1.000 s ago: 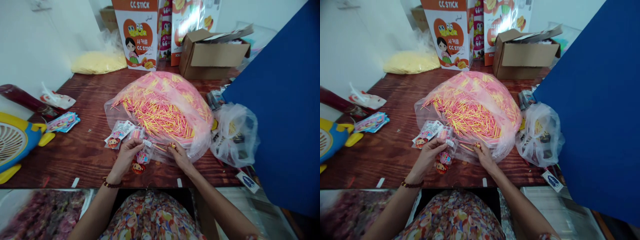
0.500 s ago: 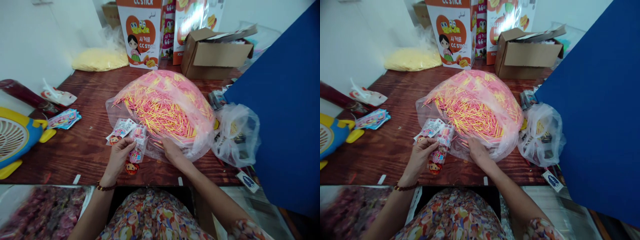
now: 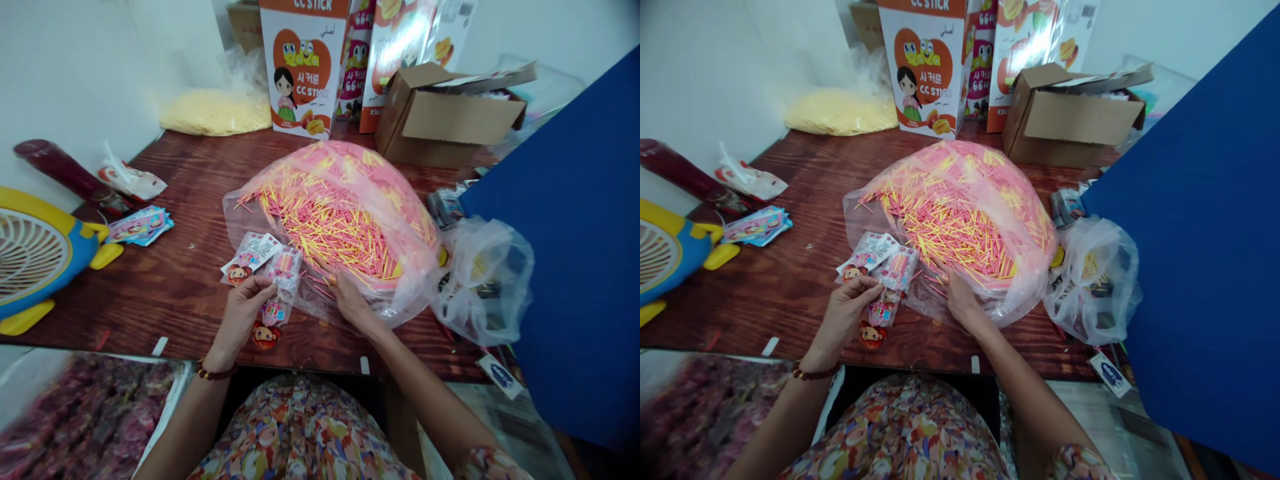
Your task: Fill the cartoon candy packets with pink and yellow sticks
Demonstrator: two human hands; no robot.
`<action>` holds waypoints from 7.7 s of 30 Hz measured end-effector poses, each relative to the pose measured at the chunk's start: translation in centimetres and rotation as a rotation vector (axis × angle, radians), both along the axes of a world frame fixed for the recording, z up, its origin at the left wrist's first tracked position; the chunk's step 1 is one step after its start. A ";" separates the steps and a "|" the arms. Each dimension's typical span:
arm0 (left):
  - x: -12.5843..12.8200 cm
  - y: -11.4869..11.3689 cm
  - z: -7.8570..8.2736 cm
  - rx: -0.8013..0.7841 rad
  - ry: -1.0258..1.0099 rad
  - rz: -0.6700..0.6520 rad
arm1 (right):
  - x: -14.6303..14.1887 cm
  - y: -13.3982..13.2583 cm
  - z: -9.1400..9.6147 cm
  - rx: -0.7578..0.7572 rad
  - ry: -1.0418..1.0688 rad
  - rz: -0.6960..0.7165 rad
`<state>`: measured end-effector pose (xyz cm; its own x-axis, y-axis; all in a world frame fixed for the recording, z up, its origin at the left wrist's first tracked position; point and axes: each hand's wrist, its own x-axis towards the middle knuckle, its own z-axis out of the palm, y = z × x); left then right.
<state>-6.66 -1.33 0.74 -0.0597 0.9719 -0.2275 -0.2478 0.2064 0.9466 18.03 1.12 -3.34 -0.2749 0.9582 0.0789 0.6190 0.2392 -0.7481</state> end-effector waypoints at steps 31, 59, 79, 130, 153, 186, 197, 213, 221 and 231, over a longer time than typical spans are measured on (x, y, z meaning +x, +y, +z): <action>2.1 -0.1 0.5 0.163 0.441 -0.342 | -2.5 0.8 7.6 0.026 0.109 0.240; 3.7 1.0 1.1 0.212 0.226 -0.190 | -4.7 -0.2 9.2 -0.163 0.774 -0.009; 2.5 0.3 3.4 0.437 0.318 -0.083 | -1.7 0.7 10.4 -0.018 0.302 0.145; -6.4 11.1 -3.7 -0.026 1.533 0.010 | 15.6 6.9 4.6 0.462 -1.135 0.562; -10.1 12.2 -4.3 0.071 1.147 0.098 | 11.9 6.4 5.3 -0.142 -0.050 0.043; -11.6 11.4 -3.6 0.082 1.058 0.157 | 1.7 2.9 1.1 -0.167 0.346 -0.310; -11.5 11.1 -3.2 0.113 1.134 0.133 | 0.8 -1.2 -1.7 -0.179 0.498 -0.226; -8.8 8.3 2.3 0.057 0.471 0.234 | 0.8 -1.6 -1.0 -0.213 0.583 -0.310; 0.3 2.4 2.7 0.002 0.254 -0.062 | 0.5 -2.1 -0.6 -0.216 0.597 -0.264; 2.3 -1.0 -0.2 0.055 0.274 -0.178 | 1.3 -0.5 0.7 -0.180 0.433 -0.215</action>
<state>-4.38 -2.38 0.56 0.0609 0.9830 -0.1734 0.0527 0.1703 0.9840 19.29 0.66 -2.62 -0.0491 0.9984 -0.0292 0.2645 -0.0152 -0.9643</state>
